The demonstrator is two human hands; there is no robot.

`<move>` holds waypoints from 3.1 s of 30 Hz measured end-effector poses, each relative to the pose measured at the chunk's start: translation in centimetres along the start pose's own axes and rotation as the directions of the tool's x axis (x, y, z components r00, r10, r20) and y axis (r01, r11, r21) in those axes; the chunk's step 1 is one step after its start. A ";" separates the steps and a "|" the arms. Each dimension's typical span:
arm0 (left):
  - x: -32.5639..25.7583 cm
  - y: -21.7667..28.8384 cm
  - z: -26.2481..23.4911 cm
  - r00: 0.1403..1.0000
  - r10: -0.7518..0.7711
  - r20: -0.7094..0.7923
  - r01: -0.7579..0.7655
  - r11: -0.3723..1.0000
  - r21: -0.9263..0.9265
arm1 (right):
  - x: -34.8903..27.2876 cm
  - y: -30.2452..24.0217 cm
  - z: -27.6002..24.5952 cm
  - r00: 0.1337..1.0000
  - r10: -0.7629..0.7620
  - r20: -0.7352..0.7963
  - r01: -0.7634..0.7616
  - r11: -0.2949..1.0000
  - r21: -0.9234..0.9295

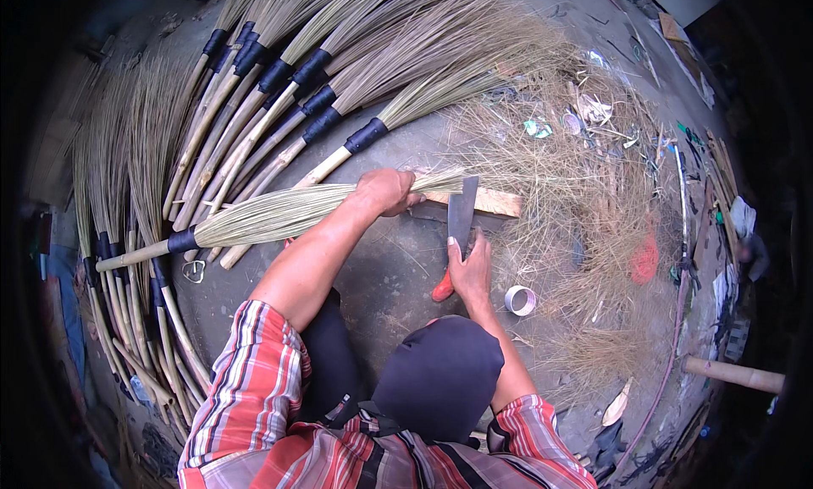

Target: The person sits on the floor and repeatedly trims the bristles of handmade brooms using a machete. They pick up each broom, place it on a wooden block, cut the bristles to an even length, and set the finished broom aside. The process is repeated for multiple brooms.

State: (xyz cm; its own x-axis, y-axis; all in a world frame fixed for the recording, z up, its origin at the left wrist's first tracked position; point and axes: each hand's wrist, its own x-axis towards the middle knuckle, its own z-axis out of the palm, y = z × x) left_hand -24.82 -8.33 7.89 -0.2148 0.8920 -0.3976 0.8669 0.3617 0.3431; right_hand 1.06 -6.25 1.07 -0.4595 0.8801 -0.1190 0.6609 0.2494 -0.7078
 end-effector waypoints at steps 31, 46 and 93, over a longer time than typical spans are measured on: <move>-40.8 -24.6 -21.2 0.267 -0.576 -0.772 0.897 0.442 -0.021 | 10.0 11.5 -12.9 0.909 0.388 -0.151 -0.159 0.660 0.735; -8.1 -26.0 10.1 0.758 -0.642 0.111 0.648 0.762 -0.015 | -7.3 10.8 0.0 0.972 0.192 0.135 -0.200 0.979 0.046; -2.8 12.0 -11.0 0.876 0.041 0.481 -0.066 0.997 0.033 | 13.8 -5.6 -14.8 0.971 0.215 0.106 -0.095 -0.062 0.994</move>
State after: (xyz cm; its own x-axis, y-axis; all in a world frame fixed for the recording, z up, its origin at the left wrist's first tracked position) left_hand -18.81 -3.52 22.48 0.0642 0.6659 -0.7433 0.8936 0.2933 0.3399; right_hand -0.17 10.45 13.66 -0.3672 0.8652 -0.3414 -0.5868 -0.5003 -0.6367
